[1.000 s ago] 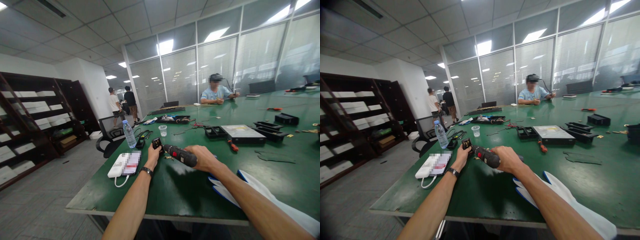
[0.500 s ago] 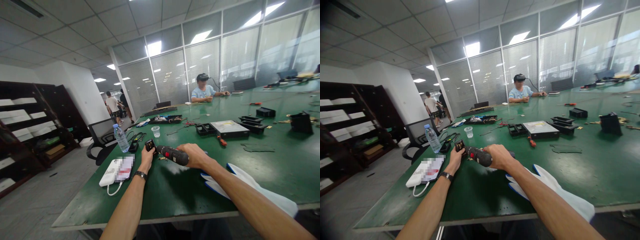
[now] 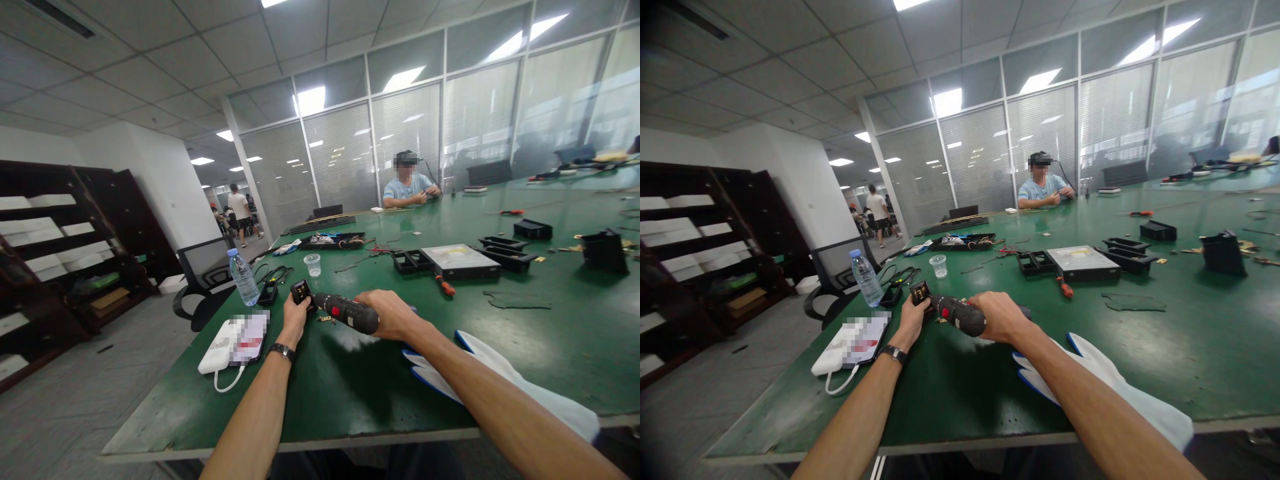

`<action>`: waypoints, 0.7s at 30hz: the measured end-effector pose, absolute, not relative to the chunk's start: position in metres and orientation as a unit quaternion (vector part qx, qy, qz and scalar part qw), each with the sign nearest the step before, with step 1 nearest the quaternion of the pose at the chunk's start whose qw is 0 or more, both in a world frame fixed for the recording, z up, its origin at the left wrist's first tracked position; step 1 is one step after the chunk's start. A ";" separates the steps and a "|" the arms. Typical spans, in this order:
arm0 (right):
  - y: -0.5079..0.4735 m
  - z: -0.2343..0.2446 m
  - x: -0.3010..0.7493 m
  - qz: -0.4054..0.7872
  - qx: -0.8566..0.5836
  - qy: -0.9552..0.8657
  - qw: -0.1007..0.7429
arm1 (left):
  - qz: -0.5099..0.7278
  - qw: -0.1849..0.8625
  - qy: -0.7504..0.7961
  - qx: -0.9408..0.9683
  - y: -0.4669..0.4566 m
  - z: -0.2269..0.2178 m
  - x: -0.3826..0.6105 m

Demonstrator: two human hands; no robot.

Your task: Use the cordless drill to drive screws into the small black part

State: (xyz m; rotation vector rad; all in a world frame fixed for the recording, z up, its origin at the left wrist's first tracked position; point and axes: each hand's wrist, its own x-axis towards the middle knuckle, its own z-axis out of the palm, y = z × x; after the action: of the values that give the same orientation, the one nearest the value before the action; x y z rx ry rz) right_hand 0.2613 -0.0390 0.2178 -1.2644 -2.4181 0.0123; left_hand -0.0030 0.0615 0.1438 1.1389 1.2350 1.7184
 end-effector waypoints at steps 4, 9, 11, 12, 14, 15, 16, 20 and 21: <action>-0.041 0.219 0.261 0.006 -0.454 -0.867 0.203 | 0.675 0.347 0.479 0.442 0.061 0.145 -0.002; -0.041 0.220 0.260 0.009 -0.457 -0.866 0.202 | 0.670 0.352 0.476 0.447 0.060 0.144 -0.003; -0.042 0.220 0.260 0.008 -0.458 -0.866 0.203 | 0.670 0.351 0.476 0.449 0.061 0.143 -0.003; -0.042 0.221 0.261 0.007 -0.458 -0.866 0.202 | 0.670 0.350 0.474 0.451 0.061 0.143 -0.004; -0.042 0.221 0.261 0.005 -0.457 -0.866 0.202 | 0.669 0.350 0.472 0.454 0.061 0.143 -0.004; -0.042 0.221 0.261 0.004 -0.457 -0.866 0.203 | 0.669 0.353 0.471 0.454 0.061 0.142 -0.004; -0.042 0.221 0.261 0.002 -0.456 -0.866 0.204 | 0.668 0.356 0.470 0.453 0.062 0.142 -0.003; -0.041 0.219 0.262 0.006 -0.452 -0.866 0.213 | 0.664 0.366 0.477 0.444 0.062 0.143 -0.003; -0.041 0.219 0.262 0.009 -0.452 -0.866 0.216 | 0.662 0.364 0.482 0.443 0.062 0.143 -0.002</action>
State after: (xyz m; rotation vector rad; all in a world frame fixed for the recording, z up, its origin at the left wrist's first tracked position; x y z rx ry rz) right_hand 0.2618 -0.0405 0.2186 -1.2520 -2.3999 0.0236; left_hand -0.0025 0.0619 0.1433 1.1401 1.2399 1.7041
